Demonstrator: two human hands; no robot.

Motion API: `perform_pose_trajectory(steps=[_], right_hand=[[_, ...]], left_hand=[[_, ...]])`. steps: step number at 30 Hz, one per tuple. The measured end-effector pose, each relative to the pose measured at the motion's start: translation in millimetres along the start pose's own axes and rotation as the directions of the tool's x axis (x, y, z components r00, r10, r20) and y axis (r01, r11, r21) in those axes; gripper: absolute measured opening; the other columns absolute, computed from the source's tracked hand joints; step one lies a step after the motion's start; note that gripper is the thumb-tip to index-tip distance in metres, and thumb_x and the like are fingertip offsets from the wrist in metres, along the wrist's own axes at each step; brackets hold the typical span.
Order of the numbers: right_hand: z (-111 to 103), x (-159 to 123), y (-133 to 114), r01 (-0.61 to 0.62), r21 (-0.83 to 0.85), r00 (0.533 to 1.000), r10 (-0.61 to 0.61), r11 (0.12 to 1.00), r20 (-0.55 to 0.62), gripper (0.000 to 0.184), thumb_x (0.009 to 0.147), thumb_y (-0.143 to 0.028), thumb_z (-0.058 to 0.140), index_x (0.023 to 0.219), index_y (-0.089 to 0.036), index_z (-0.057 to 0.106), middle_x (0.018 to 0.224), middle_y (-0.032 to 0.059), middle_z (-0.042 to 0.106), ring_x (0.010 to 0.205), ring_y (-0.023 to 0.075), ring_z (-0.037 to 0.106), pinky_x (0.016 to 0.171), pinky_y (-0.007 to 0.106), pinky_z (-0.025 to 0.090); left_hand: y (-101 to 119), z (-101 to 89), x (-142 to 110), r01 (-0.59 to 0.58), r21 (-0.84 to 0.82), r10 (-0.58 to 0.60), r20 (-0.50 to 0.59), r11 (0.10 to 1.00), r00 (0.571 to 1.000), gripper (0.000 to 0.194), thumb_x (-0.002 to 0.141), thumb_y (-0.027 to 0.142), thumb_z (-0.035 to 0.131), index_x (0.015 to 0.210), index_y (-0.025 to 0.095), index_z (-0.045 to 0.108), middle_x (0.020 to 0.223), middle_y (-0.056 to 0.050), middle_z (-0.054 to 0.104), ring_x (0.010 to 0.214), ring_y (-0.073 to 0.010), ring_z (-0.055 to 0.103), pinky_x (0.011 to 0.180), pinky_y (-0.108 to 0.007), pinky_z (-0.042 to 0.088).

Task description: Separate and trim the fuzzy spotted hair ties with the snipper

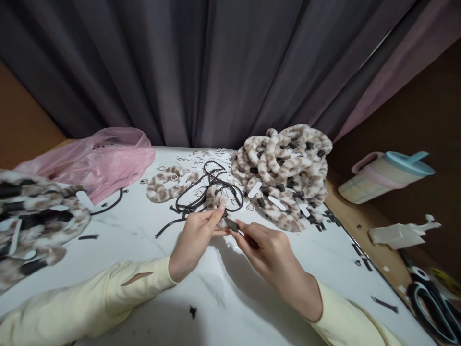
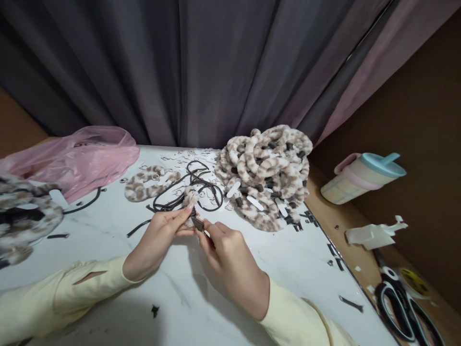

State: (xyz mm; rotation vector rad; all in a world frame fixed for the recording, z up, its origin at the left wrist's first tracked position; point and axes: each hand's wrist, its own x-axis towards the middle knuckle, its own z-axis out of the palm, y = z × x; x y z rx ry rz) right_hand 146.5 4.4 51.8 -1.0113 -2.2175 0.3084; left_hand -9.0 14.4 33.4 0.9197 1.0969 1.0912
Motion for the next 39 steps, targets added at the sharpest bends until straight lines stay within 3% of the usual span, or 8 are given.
perform_pose_trajectory(steps=[7, 11, 13, 17, 22, 26, 33, 39], right_hand=[[6.8, -3.5, 4.4, 0.066, -0.175, 0.996, -0.055, 0.982, 0.065, 0.025, 0.095, -0.018, 0.035, 0.095, -0.008, 0.058, 0.063, 0.0029, 0.055, 0.045, 0.0114, 0.048, 0.044, 0.024, 0.033], [5.3, -3.7, 8.7, 0.271, -0.439, 0.958, -0.199, 0.856, 0.205, 0.024, 0.092, -0.012, 0.040, 0.111, -0.002, 0.052, 0.067, 0.0046, 0.056, 0.047, 0.0137, 0.049, 0.041, 0.027, 0.029], [1.7, -0.8, 11.6, 0.342, -0.485, 0.934, -0.237, 0.805, 0.267, 0.025, 0.091, -0.010, 0.042, 0.111, -0.001, 0.052, 0.065, 0.0041, 0.056, 0.045, 0.0136, 0.048, 0.040, 0.028, 0.027], [-7.3, 7.0, 16.8, 0.300, -0.391, 0.941, -0.202, 0.870, 0.272, 0.018, 0.093, -0.012, 0.041, 0.095, -0.006, 0.058, 0.064, 0.0029, 0.055, 0.044, 0.0120, 0.047, 0.043, 0.026, 0.029], [-12.8, 14.6, 16.1, 0.166, -0.137, 0.984, -0.155, 0.977, 0.089, 0.024, 0.094, -0.020, 0.042, 0.082, -0.010, 0.059, 0.056, -0.0003, 0.050, 0.043, 0.0091, 0.043, 0.044, 0.022, 0.030], [-12.9, 17.2, 12.5, 0.141, -0.068, 0.990, -0.142, 0.988, -0.022, 0.024, 0.093, -0.023, 0.044, 0.076, -0.013, 0.059, 0.052, -0.0027, 0.047, 0.041, 0.0076, 0.038, 0.043, 0.021, 0.027], [-18.2, 19.1, 10.6, 0.062, 0.007, 0.998, -0.062, 0.998, -0.007, 0.029, 0.089, -0.023, 0.052, 0.061, -0.015, 0.054, 0.047, -0.0046, 0.042, 0.040, 0.0060, 0.034, 0.043, 0.020, 0.025], [-20.3, 18.7, 9.0, 0.088, 0.003, 0.995, -0.088, 0.996, -0.055, 0.022, 0.087, -0.022, 0.055, 0.068, -0.013, 0.059, 0.048, -0.0044, 0.044, 0.042, 0.0065, 0.038, 0.045, 0.019, 0.031]], left_hand=[[-0.4, 3.3, 0.3, -0.036, 0.016, 0.036, -0.045, 0.999, 0.998, 0.036, 0.078, 0.047, 0.060, 0.069, 0.012, 0.063, 0.065, 0.001, 0.059, 0.069, -0.0144, 0.058, 0.073, -0.030, 0.057], [-5.2, 2.9, 0.8, -0.055, 0.047, 0.058, -0.075, 0.997, 0.995, 0.036, 0.077, 0.047, 0.061, 0.063, 0.013, 0.062, 0.056, 0.004, 0.052, 0.063, -0.0124, 0.054, 0.072, -0.029, 0.058], [-6.9, 1.5, 3.7, -0.030, 0.041, 0.033, -0.065, 0.999, 0.997, 0.035, 0.076, 0.046, 0.062, 0.065, 0.013, 0.063, 0.059, 0.003, 0.056, 0.065, -0.0137, 0.058, 0.074, -0.030, 0.057], [-1.2, -2.0, 11.3, 0.036, 0.012, -0.037, 0.019, 0.999, 0.999, 0.036, 0.075, 0.048, 0.064, 0.074, 0.012, 0.067, 0.072, -0.001, 0.066, 0.068, -0.0154, 0.065, 0.074, -0.028, 0.056], [16.6, -3.3, 14.2, 0.033, 0.005, -0.033, 0.061, 0.999, 0.998, 0.038, 0.074, 0.047, 0.066, 0.077, 0.009, 0.066, 0.077, -0.006, 0.069, 0.065, -0.0137, 0.066, 0.071, -0.026, 0.056], [22.3, -3.3, 12.9, -0.008, 0.010, 0.007, 0.066, 1.000, 0.998, 0.037, 0.078, 0.046, 0.063, 0.076, 0.009, 0.063, 0.073, -0.005, 0.069, 0.067, -0.0143, 0.066, 0.070, -0.026, 0.056], [23.4, -4.3, 12.1, -0.027, -0.003, 0.027, 0.068, 1.000, 0.997, 0.036, 0.075, 0.046, 0.066, 0.078, 0.010, 0.064, 0.073, -0.004, 0.069, 0.067, -0.0144, 0.066, 0.070, -0.025, 0.055], [23.9, -3.7, 10.4, -0.029, -0.023, 0.030, 0.057, 0.999, 0.998, 0.038, 0.075, 0.047, 0.065, 0.081, 0.010, 0.066, 0.074, -0.005, 0.070, 0.068, -0.0149, 0.066, 0.068, -0.023, 0.055]])
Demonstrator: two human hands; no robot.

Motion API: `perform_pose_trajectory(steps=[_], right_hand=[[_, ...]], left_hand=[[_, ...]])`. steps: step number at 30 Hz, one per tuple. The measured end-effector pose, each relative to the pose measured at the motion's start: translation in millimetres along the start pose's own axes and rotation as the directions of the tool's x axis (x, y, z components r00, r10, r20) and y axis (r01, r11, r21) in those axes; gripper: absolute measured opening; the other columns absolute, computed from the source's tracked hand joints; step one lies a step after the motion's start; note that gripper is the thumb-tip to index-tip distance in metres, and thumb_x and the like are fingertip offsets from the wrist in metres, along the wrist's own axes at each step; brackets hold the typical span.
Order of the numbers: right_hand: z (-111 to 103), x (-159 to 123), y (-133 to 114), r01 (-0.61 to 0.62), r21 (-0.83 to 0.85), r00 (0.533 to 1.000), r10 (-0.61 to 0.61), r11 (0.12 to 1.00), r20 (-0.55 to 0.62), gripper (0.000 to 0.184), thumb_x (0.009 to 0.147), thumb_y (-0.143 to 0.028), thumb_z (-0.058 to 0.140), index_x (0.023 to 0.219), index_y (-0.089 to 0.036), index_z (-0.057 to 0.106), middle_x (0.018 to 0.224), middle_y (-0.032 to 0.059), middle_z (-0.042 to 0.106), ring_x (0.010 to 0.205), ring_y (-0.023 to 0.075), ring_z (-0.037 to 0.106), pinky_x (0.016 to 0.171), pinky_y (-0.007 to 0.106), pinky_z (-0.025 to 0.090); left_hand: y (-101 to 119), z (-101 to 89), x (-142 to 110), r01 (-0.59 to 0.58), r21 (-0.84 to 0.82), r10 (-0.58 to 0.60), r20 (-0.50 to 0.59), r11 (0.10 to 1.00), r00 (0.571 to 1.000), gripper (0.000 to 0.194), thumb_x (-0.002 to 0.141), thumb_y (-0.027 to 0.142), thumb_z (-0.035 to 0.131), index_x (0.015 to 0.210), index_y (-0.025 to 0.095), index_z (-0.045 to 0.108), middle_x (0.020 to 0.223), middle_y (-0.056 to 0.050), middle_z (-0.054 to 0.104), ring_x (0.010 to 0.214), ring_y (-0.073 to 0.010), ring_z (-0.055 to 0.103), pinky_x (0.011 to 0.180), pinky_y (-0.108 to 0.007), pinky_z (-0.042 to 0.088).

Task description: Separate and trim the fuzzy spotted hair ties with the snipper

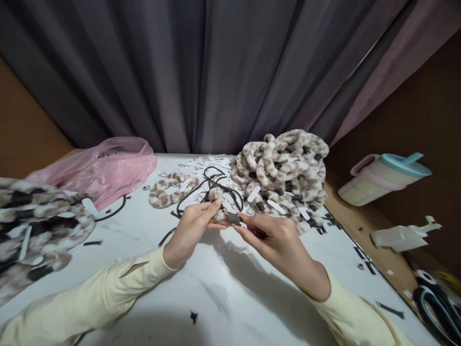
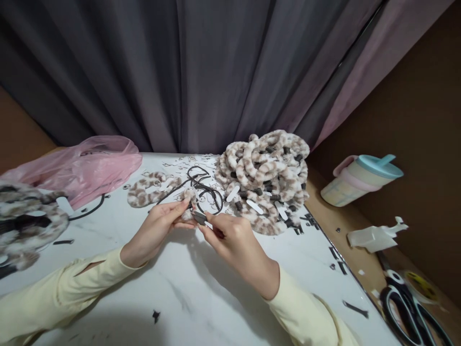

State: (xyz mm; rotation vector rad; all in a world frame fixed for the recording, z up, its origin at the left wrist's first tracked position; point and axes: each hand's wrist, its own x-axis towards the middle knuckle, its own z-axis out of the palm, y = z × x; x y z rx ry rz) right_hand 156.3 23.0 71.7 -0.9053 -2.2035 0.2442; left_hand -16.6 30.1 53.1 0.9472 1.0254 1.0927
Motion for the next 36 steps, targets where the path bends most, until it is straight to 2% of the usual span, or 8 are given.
perform_pose_trajectory(steps=[3, 8, 15, 18, 23, 28, 36], right_hand=[[1.4, -0.9, -0.5, 0.018, -0.022, 0.999, -0.019, 1.000, -0.039, 0.024, 0.088, -0.023, 0.055, 0.067, -0.012, 0.060, 0.047, -0.0039, 0.045, 0.041, 0.0066, 0.037, 0.044, 0.019, 0.030], [2.5, -2.6, -0.2, -0.017, -0.026, 0.997, 0.015, 1.000, -0.071, 0.024, 0.087, -0.024, 0.055, 0.074, -0.007, 0.067, 0.049, -0.0005, 0.051, 0.042, 0.0073, 0.042, 0.043, 0.019, 0.031], [-1.9, 0.2, -1.7, -0.195, 0.074, 0.981, 0.195, 0.978, -0.004, 0.024, 0.082, -0.023, 0.060, 0.069, -0.006, 0.071, 0.046, 0.0002, 0.053, 0.040, 0.0060, 0.038, 0.040, 0.019, 0.027], [-3.5, 1.9, -3.3, -0.327, 0.138, 0.945, 0.320, 0.935, 0.072, 0.026, 0.081, -0.027, 0.061, 0.067, -0.007, 0.072, 0.045, -0.0003, 0.052, 0.041, 0.0063, 0.037, 0.040, 0.020, 0.026], [-2.3, 2.9, -5.5, -0.515, 0.266, 0.857, 0.486, 0.815, 0.169, 0.027, 0.079, -0.033, 0.062, 0.071, -0.009, 0.073, 0.049, 0.0014, 0.056, 0.044, 0.0081, 0.042, 0.041, 0.020, 0.029], [-2.3, 3.9, -6.7, -0.597, 0.346, 0.801, 0.560, 0.723, 0.213, 0.027, 0.077, -0.035, 0.064, 0.069, -0.010, 0.072, 0.046, -0.0010, 0.050, 0.042, 0.0065, 0.036, 0.038, 0.019, 0.028], [-3.7, 9.5, -10.8, -0.704, 0.455, 0.701, 0.639, 0.545, 0.318, 0.024, 0.074, -0.035, 0.067, 0.077, -0.013, 0.075, 0.043, -0.0038, 0.045, 0.039, 0.0047, 0.030, 0.035, 0.018, 0.022]], left_hand=[[-0.3, -0.5, -1.1, 0.000, -0.006, 0.000, 0.008, 1.000, 1.000, 0.037, 0.076, 0.047, 0.065, 0.080, 0.010, 0.068, 0.073, -0.005, 0.070, 0.069, -0.0144, 0.066, 0.067, -0.022, 0.054], [0.8, -0.8, -2.0, -0.002, -0.012, 0.001, -0.022, 1.000, 1.000, 0.037, 0.073, 0.048, 0.066, 0.074, 0.011, 0.065, 0.068, -0.004, 0.069, 0.067, -0.0153, 0.068, 0.065, -0.021, 0.054], [1.6, -0.1, -2.8, -0.038, 0.001, 0.038, -0.049, 0.999, 0.998, 0.038, 0.074, 0.048, 0.065, 0.074, 0.010, 0.064, 0.072, -0.006, 0.069, 0.066, -0.0160, 0.067, 0.066, -0.023, 0.055], [1.3, 0.2, -3.1, -0.051, 0.010, 0.052, -0.061, 0.999, 0.997, 0.038, 0.074, 0.048, 0.065, 0.074, 0.010, 0.064, 0.071, -0.005, 0.069, 0.066, -0.0160, 0.067, 0.067, -0.024, 0.055], [1.4, 1.4, -3.9, -0.043, 0.013, 0.044, -0.060, 0.999, 0.997, 0.038, 0.074, 0.048, 0.065, 0.074, 0.010, 0.065, 0.070, -0.005, 0.068, 0.066, -0.0152, 0.066, 0.066, -0.023, 0.055], [3.2, 1.6, -5.1, -0.039, -0.001, 0.039, -0.078, 0.999, 0.996, 0.037, 0.072, 0.048, 0.067, 0.068, 0.012, 0.063, 0.068, -0.004, 0.067, 0.066, -0.0156, 0.067, 0.064, -0.022, 0.054], [1.0, 0.7, -2.7, -0.075, 0.021, 0.076, -0.067, 0.997, 0.995, 0.035, 0.077, 0.046, 0.064, 0.072, 0.011, 0.064, 0.070, -0.004, 0.067, 0.066, -0.0148, 0.067, 0.065, -0.022, 0.054]])
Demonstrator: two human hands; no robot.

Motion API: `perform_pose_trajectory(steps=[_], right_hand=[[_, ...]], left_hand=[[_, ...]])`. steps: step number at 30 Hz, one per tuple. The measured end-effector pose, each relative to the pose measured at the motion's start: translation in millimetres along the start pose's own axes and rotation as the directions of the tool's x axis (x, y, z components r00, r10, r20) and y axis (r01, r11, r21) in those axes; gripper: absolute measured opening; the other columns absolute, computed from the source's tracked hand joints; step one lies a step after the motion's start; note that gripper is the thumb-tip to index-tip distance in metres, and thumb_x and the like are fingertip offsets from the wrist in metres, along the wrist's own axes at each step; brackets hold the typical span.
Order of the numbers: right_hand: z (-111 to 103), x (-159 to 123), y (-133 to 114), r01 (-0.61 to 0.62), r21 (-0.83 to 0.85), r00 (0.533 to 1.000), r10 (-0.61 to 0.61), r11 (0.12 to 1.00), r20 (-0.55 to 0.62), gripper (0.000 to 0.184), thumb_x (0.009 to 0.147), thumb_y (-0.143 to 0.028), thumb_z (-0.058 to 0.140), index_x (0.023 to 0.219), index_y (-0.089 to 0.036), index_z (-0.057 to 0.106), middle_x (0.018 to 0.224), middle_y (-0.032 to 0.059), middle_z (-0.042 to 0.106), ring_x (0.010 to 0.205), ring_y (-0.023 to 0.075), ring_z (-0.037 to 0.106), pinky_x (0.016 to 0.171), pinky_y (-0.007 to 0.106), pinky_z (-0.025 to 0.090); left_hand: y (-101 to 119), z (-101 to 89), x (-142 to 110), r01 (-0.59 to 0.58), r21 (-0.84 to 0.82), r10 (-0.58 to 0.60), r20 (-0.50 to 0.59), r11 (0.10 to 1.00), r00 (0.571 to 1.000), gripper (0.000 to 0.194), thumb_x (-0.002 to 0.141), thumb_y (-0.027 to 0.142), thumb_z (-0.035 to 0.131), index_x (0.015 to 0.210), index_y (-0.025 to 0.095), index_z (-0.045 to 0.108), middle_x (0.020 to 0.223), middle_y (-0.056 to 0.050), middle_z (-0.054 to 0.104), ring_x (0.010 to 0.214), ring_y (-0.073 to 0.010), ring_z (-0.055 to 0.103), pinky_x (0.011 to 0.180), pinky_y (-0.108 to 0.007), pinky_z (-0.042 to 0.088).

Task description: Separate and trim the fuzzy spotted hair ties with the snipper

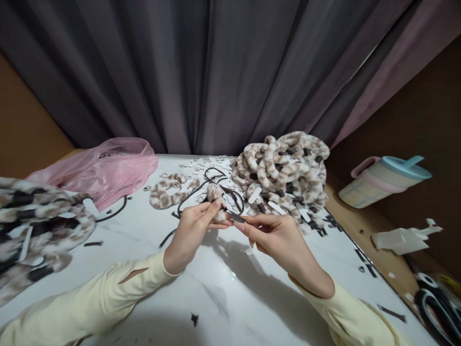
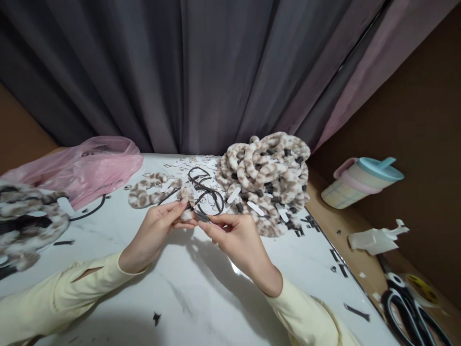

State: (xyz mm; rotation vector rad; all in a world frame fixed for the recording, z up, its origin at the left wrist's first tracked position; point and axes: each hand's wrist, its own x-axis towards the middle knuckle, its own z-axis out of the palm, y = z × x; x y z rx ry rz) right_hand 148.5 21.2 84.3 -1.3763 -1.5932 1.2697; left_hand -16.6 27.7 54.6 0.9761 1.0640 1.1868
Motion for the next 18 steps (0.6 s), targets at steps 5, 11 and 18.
perform_pose_trajectory(steps=[5, 11, 18], right_hand=[[1.7, -0.6, -0.1, -0.032, 0.051, 0.999, 0.033, 0.998, -0.015, 0.024, 0.072, -0.037, 0.069, 0.076, -0.014, 0.075, 0.043, -0.0037, 0.046, 0.039, 0.0049, 0.031, 0.035, 0.018, 0.023], [2.5, 0.1, 0.4, -0.025, 0.066, 0.999, 0.027, 0.998, -0.024, 0.027, 0.071, -0.038, 0.069, 0.076, -0.012, 0.074, 0.044, -0.0029, 0.047, 0.039, 0.0053, 0.031, 0.034, 0.018, 0.023], [3.8, 0.0, 12.7, 0.342, -0.231, 0.931, -0.362, 0.911, -0.050, 0.021, 0.081, -0.029, 0.062, 0.074, -0.011, 0.071, 0.048, -0.0014, 0.052, 0.042, 0.0071, 0.039, 0.039, 0.019, 0.031]], left_hand=[[0.2, -0.2, -0.3, 0.002, -0.004, -0.002, -0.005, 1.000, 1.000, 0.035, 0.076, 0.046, 0.065, 0.072, 0.011, 0.064, 0.072, -0.005, 0.068, 0.066, -0.0158, 0.067, 0.066, -0.023, 0.054], [0.7, -0.8, -2.8, 0.008, -0.010, -0.008, 0.001, 1.000, 1.000, 0.033, 0.076, 0.045, 0.065, 0.073, 0.012, 0.065, 0.071, -0.004, 0.068, 0.067, -0.0166, 0.067, 0.067, -0.024, 0.054], [3.1, -0.3, -2.4, 0.019, -0.038, -0.018, 0.022, 0.999, 1.000, 0.033, 0.073, 0.044, 0.067, 0.073, 0.011, 0.069, 0.073, -0.006, 0.070, 0.070, -0.0188, 0.067, 0.069, -0.027, 0.055]])
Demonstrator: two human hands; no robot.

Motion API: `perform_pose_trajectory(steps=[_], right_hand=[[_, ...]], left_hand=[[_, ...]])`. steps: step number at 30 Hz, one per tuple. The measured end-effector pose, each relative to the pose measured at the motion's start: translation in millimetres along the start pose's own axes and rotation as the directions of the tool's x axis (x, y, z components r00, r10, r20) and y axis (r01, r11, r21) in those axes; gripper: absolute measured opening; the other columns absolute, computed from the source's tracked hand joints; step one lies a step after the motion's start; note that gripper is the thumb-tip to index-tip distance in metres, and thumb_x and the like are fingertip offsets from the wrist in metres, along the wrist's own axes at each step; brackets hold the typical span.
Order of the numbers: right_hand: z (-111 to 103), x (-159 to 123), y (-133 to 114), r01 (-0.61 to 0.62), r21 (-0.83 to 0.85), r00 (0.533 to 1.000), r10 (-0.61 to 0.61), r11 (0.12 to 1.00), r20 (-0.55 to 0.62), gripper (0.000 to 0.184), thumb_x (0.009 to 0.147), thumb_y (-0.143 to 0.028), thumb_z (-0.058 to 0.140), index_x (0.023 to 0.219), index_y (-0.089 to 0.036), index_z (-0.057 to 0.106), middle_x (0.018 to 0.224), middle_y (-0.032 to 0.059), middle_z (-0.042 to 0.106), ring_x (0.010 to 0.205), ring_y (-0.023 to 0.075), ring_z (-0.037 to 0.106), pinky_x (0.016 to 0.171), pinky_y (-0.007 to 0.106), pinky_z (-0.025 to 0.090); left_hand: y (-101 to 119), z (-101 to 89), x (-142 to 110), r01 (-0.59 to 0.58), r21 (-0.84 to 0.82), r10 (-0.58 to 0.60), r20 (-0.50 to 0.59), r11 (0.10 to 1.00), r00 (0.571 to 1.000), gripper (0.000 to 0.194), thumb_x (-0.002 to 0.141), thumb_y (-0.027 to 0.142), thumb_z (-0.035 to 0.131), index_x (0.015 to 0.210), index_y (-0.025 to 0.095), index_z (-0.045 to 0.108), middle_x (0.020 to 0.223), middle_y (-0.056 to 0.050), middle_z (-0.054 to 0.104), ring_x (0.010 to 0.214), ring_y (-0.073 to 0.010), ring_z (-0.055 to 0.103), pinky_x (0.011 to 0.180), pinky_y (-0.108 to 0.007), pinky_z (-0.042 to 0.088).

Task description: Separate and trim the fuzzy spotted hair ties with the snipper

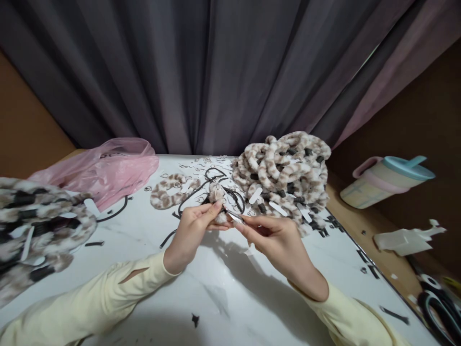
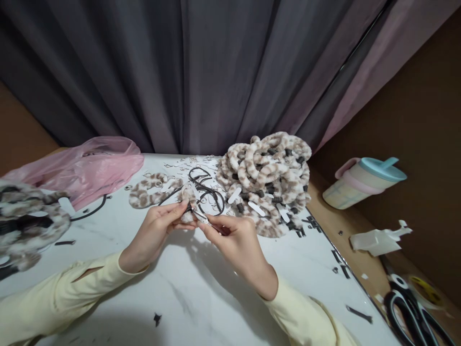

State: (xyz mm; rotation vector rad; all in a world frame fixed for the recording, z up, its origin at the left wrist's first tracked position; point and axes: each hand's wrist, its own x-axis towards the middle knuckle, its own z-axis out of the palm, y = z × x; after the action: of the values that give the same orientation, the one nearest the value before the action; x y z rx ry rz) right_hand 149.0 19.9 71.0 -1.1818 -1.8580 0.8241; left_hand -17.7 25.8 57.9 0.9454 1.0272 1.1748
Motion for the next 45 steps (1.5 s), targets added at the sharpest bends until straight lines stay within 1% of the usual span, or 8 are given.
perform_pose_trajectory(steps=[6, 12, 17, 22, 27, 32, 40, 45], right_hand=[[6.7, -5.4, 14.2, 0.515, -0.482, 0.811, -0.585, 0.709, 0.008, 0.020, 0.091, -0.018, 0.050, 0.100, -0.006, 0.062, 0.057, 0.0004, 0.054, 0.046, 0.0091, 0.047, 0.044, 0.022, 0.034], [2.8, -8.9, 20.8, 0.612, -0.710, 0.700, -0.656, 0.349, 0.281, 0.035, 0.091, -0.006, 0.039, 0.126, 0.000, 0.041, 0.063, 0.0031, 0.057, 0.050, 0.0137, 0.050, 0.039, 0.027, 0.031], [-2.1, -8.1, 16.7, 0.682, -0.687, 0.655, -0.627, 0.250, 0.422, 0.033, 0.085, 0.001, 0.038, 0.117, 0.004, 0.046, 0.068, 0.0071, 0.059, 0.055, 0.0168, 0.053, 0.037, 0.030, 0.033], [-2.9, -8.3, 12.1, 0.667, -0.682, 0.692, -0.588, 0.299, 0.418, 0.027, 0.090, -0.004, 0.039, 0.114, 0.002, 0.050, 0.066, 0.0057, 0.058, 0.051, 0.0159, 0.053, 0.037, 0.029, 0.031], [-1.2, -7.4, 4.1, 0.499, -0.509, 0.862, -0.460, 0.702, 0.212, 0.026, 0.096, -0.020, 0.037, 0.101, -0.008, 0.059, 0.063, 0.0027, 0.057, 0.045, 0.0107, 0.049, 0.042, 0.024, 0.035], [5.5, -8.1, -0.6, 0.397, -0.357, 0.917, -0.380, 0.846, 0.119, 0.026, 0.094, -0.024, 0.045, 0.074, -0.013, 0.059, 0.053, -0.0008, 0.052, 0.043, 0.0081, 0.044, 0.043, 0.020, 0.033], [19.5, -13.2, 15.8, 0.510, -0.580, 0.832, -0.535, 0.635, 0.145, 0.026, 0.095, -0.015, 0.036, 0.109, -0.003, 0.055, 0.066, 0.0057, 0.058, 0.048, 0.0134, 0.052, 0.041, 0.024, 0.037], [15.9, -9.5, 16.4, 0.491, -0.588, 0.839, -0.531, 0.643, 0.119, 0.027, 0.096, -0.017, 0.035, 0.107, -0.005, 0.056, 0.066, 0.0061, 0.060, 0.050, 0.0134, 0.055, 0.044, 0.024, 0.041]], left_hand=[[5.9, -0.7, -0.2, 0.039, 0.002, -0.039, 0.008, 0.999, 0.999, 0.032, 0.073, 0.042, 0.068, 0.079, 0.011, 0.072, 0.077, -0.006, 0.072, 0.075, -0.0187, 0.067, 0.073, -0.028, 0.056], [7.5, -0.9, -0.1, 0.100, 0.034, -0.101, 0.010, 0.994, 0.995, 0.034, 0.072, 0.044, 0.067, 0.075, 0.011, 0.072, 0.075, -0.006, 0.071, 0.070, -0.0173, 0.067, 0.073, -0.028, 0.056], [9.3, -0.2, 0.3, 0.116, 0.073, -0.117, 0.013, 0.991, 0.993, 0.036, 0.069, 0.047, 0.069, 0.068, 0.011, 0.071, 0.071, -0.006, 0.069, 0.068, -0.0177, 0.065, 0.074, -0.032, 0.057], [8.3, 1.9, -1.0, 0.102, 0.106, -0.105, 0.025, 0.989, 0.994, 0.036, 0.073, 0.047, 0.065, 0.069, 0.012, 0.071, 0.074, -0.005, 0.068, 0.073, -0.0183, 0.065, 0.075, -0.030, 0.056], [-4.8, 4.1, -6.4, -0.045, 0.158, 0.045, -0.002, 0.986, 0.999, 0.033, 0.078, 0.044, 0.060, 0.068, 0.013, 0.068, 0.071, -0.002, 0.067, 0.076, -0.0186, 0.063, 0.074, -0.028, 0.055], [-15.3, 7.5, -12.8, -0.121, 0.181, 0.134, -0.064, 0.976, 0.989, 0.031, 0.080, 0.041, 0.059, 0.066, 0.014, 0.064, 0.068, -0.002, 0.064, 0.073, -0.0181, 0.060, 0.073, -0.028, 0.055], [-19.3, 6.9, -11.1, -0.121, 0.170, 0.135, -0.073, 0.978, 0.988, 0.033, 0.080, 0.042, 0.058, 0.061, 0.015, 0.059, 0.068, 0.000, 0.062, 0.070, -0.0158, 0.057, 0.068, -0.025, 0.053], [-16.4, 5.9, -5.6, -0.110, 0.180, 0.123, -0.064, 0.977, 0.990, 0.031, 0.078, 0.042, 0.061, 0.064, 0.014, 0.059, 0.062, 0.002, 0.057, 0.066, -0.0134, 0.058, 0.070, -0.023, 0.053]])
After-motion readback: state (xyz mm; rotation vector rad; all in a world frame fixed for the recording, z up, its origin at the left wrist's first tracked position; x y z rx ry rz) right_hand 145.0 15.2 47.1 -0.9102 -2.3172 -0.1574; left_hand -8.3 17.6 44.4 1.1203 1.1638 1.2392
